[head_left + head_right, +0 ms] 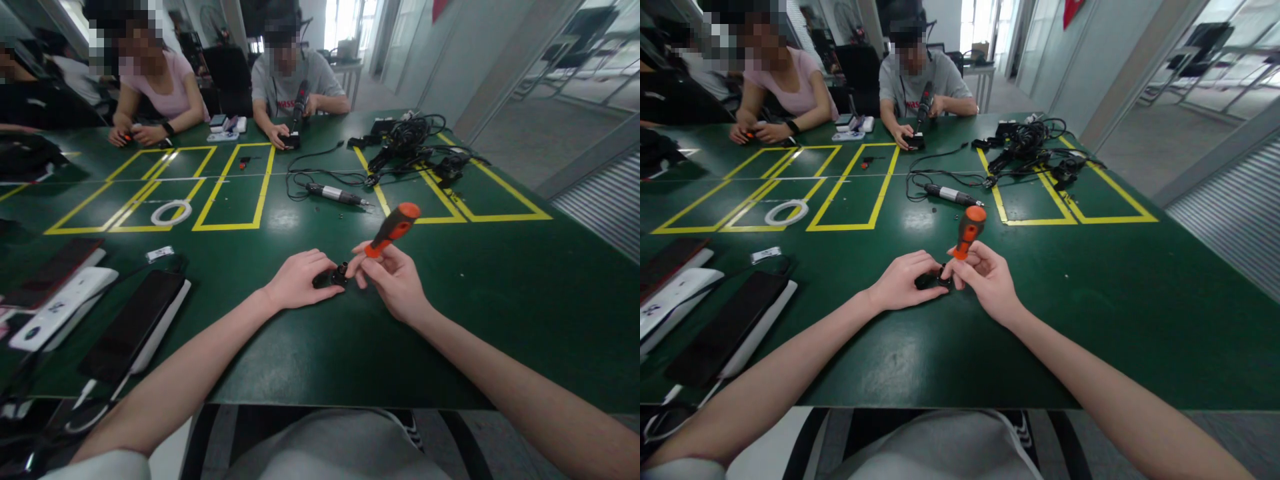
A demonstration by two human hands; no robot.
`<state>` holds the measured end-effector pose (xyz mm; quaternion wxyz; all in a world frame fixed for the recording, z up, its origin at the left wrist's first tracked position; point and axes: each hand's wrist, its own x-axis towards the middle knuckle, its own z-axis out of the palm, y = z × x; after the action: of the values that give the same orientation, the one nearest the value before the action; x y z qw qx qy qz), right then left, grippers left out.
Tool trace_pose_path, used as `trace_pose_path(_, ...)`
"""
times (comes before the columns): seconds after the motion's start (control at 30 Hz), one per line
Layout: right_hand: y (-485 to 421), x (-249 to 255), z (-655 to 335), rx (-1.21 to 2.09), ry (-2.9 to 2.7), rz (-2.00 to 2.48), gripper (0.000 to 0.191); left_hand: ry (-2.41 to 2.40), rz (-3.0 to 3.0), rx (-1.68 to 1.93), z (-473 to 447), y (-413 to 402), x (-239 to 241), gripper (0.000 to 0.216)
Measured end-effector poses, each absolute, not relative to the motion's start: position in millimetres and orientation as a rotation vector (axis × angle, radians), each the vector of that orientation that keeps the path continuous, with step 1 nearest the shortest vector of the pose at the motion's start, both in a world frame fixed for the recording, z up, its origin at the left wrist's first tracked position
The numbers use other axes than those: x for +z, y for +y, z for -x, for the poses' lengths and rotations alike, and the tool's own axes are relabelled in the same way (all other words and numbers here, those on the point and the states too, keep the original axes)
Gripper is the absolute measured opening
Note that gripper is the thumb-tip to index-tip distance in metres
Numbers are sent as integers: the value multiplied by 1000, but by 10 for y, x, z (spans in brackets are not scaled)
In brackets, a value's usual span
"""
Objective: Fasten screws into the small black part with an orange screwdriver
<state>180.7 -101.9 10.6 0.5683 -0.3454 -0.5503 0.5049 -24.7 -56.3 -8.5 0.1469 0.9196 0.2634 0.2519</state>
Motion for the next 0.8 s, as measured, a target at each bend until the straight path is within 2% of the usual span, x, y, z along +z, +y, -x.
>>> trace_pose_path(0.8,-1069,139,-1805,1143,-1369,812,31,747,-2649,758,231,-554,-101,29)
